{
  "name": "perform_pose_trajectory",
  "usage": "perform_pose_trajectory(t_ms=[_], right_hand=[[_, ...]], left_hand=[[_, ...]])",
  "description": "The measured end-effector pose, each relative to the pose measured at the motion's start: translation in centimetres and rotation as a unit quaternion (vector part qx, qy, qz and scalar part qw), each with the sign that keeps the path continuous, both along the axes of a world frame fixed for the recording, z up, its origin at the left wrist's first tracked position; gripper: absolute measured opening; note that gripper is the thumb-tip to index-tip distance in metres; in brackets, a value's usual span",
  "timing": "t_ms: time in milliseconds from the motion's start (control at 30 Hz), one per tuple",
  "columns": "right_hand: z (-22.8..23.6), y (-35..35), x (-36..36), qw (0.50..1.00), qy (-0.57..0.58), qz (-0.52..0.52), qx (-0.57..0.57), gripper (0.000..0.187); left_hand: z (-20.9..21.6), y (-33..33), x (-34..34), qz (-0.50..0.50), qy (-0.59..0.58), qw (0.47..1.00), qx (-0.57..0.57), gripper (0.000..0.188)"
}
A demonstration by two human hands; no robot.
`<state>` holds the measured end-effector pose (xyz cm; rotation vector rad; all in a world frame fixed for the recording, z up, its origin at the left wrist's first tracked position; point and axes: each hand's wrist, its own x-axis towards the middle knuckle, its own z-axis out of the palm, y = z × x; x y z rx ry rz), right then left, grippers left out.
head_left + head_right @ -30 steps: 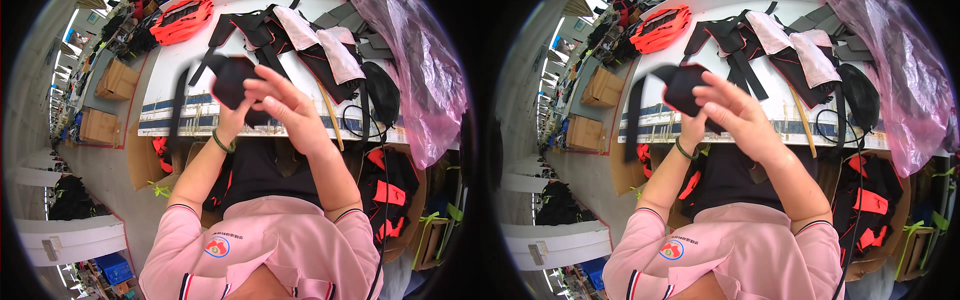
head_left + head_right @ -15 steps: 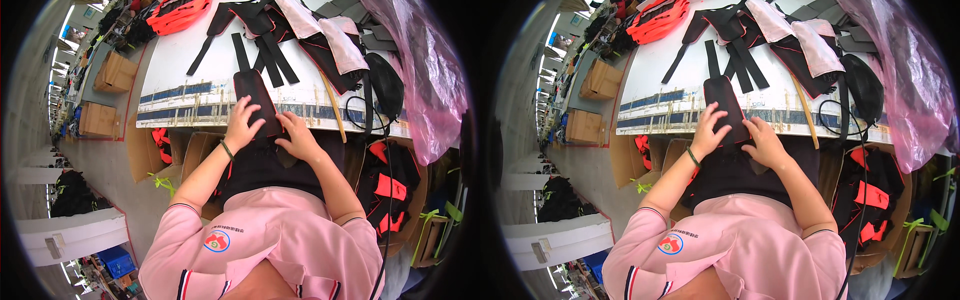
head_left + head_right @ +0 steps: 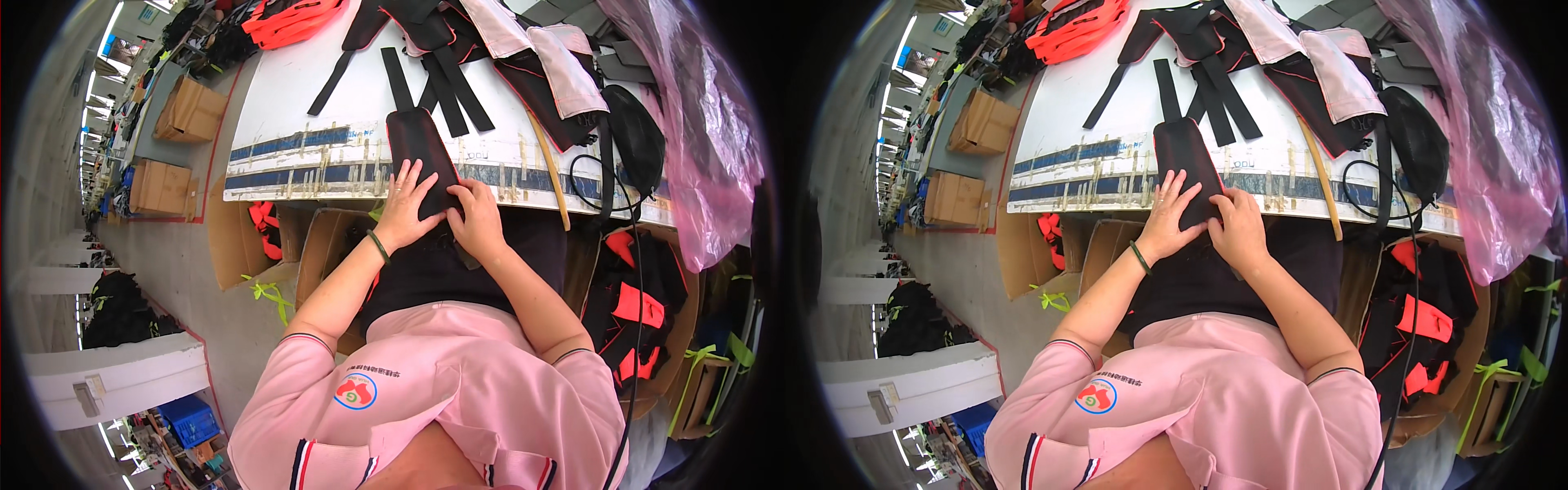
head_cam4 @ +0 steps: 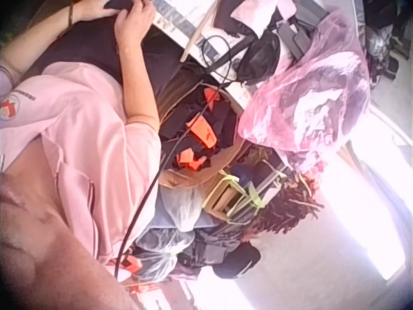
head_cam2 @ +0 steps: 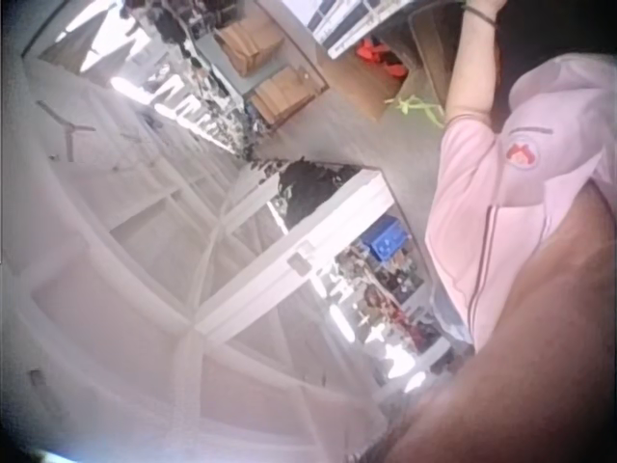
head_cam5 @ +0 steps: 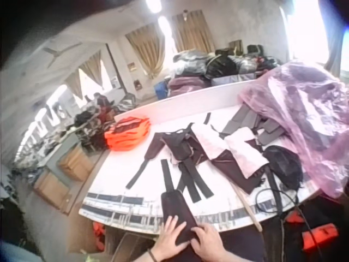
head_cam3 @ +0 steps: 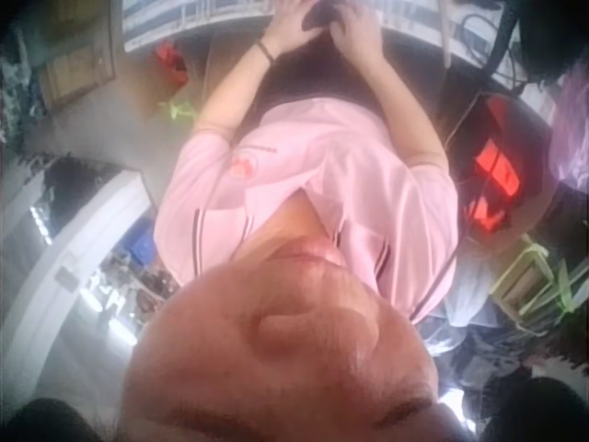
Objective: Assembling components of sports or safety gear by inserting padding and adjusting straps.
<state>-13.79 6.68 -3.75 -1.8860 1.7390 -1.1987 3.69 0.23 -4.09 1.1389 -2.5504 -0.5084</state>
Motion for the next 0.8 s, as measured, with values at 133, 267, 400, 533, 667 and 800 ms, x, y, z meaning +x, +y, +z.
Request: perform_pose_trajectory(t_ms=[133, 267, 400, 533, 667, 800], right_hand=[[0.3, -0.6, 0.7, 1.0, 0.003, -0.01, 0.012, 0.032], [-0.6, -2.1, 1.6, 0.996, -0.084, -0.025, 0.022, 0.026], [-0.6, -2.9, 2.3, 0.941, -0.33, -0.022, 0.068, 0.02], [0.1, -3.4, 2.0, 0.87, -0.481, -0.021, 0.102, 0.014], [1.9, -3.0, 2.0, 0.799, -0.594, 0.024, 0.091, 0.008], [3.1, -2.8, 1.1, 0.789, -0.603, 0.064, 0.098, 0.008]], left_hand=[[0.4, 0.2, -0.3, -0.002, 0.029, 1.0, -0.007, 0.066], [-0.3, -0.2, 0.0, -0.002, 0.03, 0.999, -0.026, 0.063], [1.1, 0.5, -0.6, 0.038, 0.147, 0.988, -0.041, 0.059], [1.5, 0.9, -0.6, 0.158, 0.275, 0.945, -0.085, 0.05], [0.7, 1.1, -0.3, 0.171, 0.439, 0.86, 0.196, 0.035], [0.3, 0.8, -0.4, 0.165, 0.603, 0.664, 0.41, 0.023]])
